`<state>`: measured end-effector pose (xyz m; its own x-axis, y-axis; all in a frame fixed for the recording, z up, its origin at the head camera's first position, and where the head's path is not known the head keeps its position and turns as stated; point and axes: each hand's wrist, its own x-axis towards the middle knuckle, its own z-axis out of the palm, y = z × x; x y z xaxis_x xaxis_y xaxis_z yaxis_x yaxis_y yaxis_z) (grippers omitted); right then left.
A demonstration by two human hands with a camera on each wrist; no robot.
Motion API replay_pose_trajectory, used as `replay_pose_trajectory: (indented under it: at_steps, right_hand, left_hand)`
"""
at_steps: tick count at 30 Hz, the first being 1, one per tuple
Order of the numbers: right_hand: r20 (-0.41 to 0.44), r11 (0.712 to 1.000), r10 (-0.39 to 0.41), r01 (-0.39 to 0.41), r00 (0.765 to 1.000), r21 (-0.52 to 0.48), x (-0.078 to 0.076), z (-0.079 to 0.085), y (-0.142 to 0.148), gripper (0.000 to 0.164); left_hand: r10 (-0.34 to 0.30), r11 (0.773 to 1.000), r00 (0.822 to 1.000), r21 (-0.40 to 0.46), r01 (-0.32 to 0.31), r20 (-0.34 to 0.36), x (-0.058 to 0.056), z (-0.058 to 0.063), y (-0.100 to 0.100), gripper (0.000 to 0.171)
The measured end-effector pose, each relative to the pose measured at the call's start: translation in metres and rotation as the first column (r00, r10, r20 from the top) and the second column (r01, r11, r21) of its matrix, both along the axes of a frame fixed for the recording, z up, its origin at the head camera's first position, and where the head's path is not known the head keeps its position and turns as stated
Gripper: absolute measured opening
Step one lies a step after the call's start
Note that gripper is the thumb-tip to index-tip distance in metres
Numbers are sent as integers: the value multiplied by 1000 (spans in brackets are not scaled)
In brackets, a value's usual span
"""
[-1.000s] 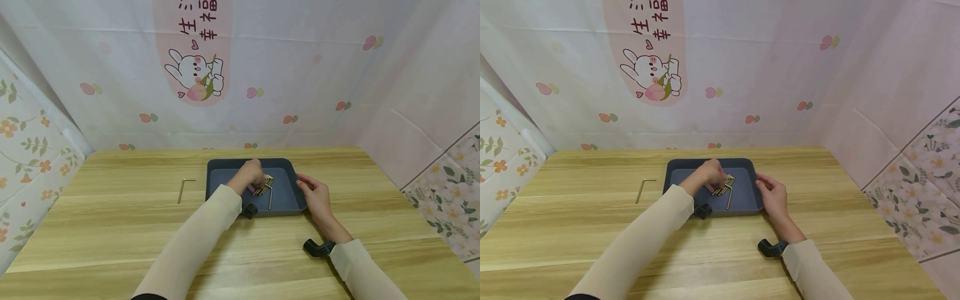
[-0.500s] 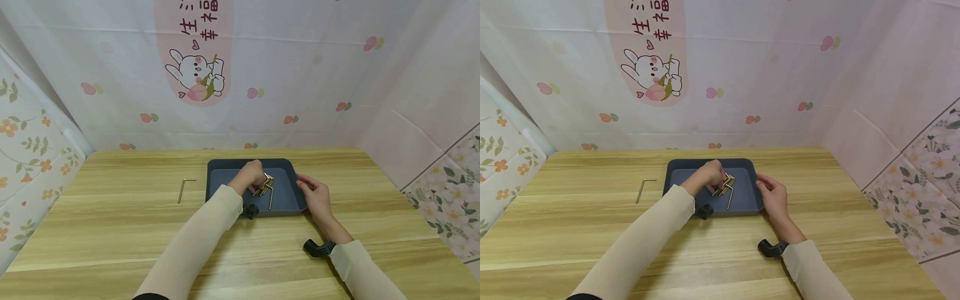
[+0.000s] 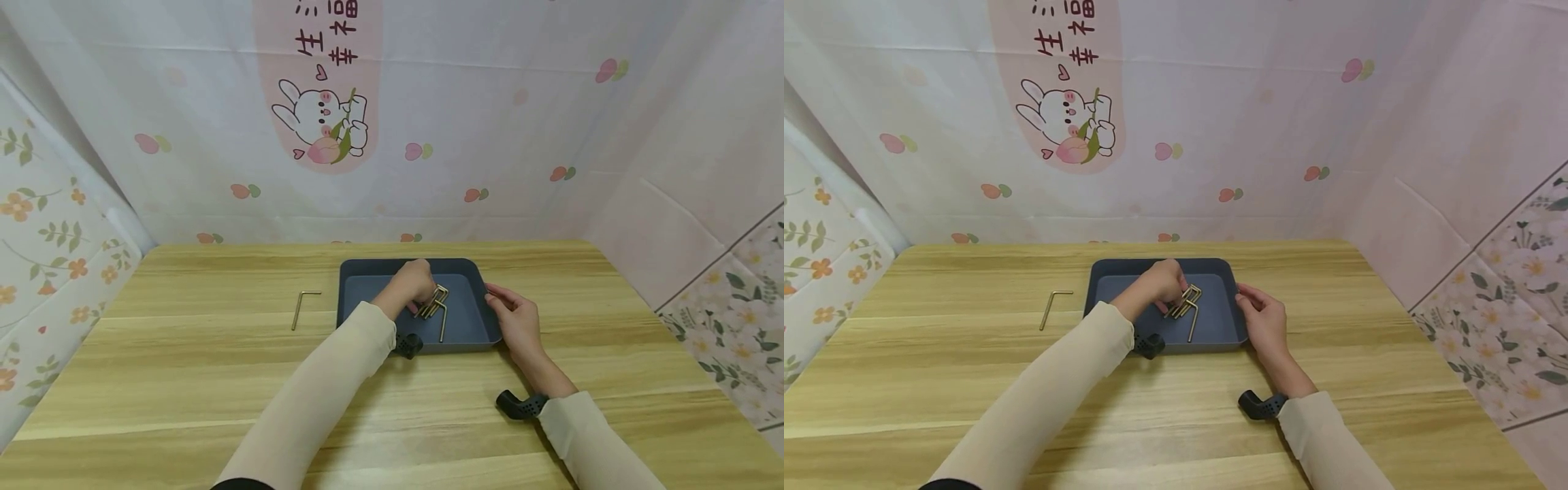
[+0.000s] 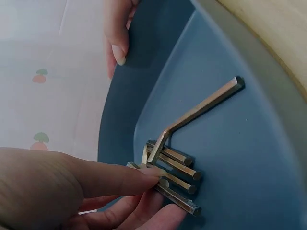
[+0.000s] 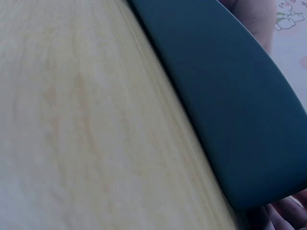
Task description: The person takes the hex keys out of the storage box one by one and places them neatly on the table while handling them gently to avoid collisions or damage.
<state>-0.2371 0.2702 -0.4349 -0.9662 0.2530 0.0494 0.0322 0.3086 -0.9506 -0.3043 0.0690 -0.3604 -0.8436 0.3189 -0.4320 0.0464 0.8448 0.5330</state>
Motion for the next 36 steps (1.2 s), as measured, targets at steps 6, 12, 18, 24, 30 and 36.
replay_pose_trajectory:
  at_steps: [6, 12, 18, 24, 30, 36]
  right_hand:
    - [-2, 1000, 4, -4, 1000, -9, 0, 0, 1, 36]
    - [-4, 1000, 6, -6, 1000, 1, -1, 1, 1, 36]
    - [-5, 1000, 4, -4, 1000, -2, -2, 0, 1, 35]
    - [5, 1000, 5, -5, 1000, -3, -1, 0, 1, 36]
    - [-1, 1000, 7, -7, 1000, -7, -1, 0, 1, 36]
    - [5, 1000, 11, -11, 1000, -6, 0, 0, 1, 36]
  left_hand:
    - [-15, 1000, 1000, 6, 15, -22, 2, 3, 1, 43]
    - [-10, 999, 999, 41, 12, -41, 8, 7, -3, 39]
    - [4, 997, 997, 75, 2, -81, 14, 8, -9, 9]
    - [-4, 992, 996, 122, 15, -89, 19, 10, -15, 7]
    - [17, 986, 996, 165, -2, -91, 24, 11, -24, 16]
    - [25, 974, 996, 225, -5, -87, 31, 10, -32, 21]
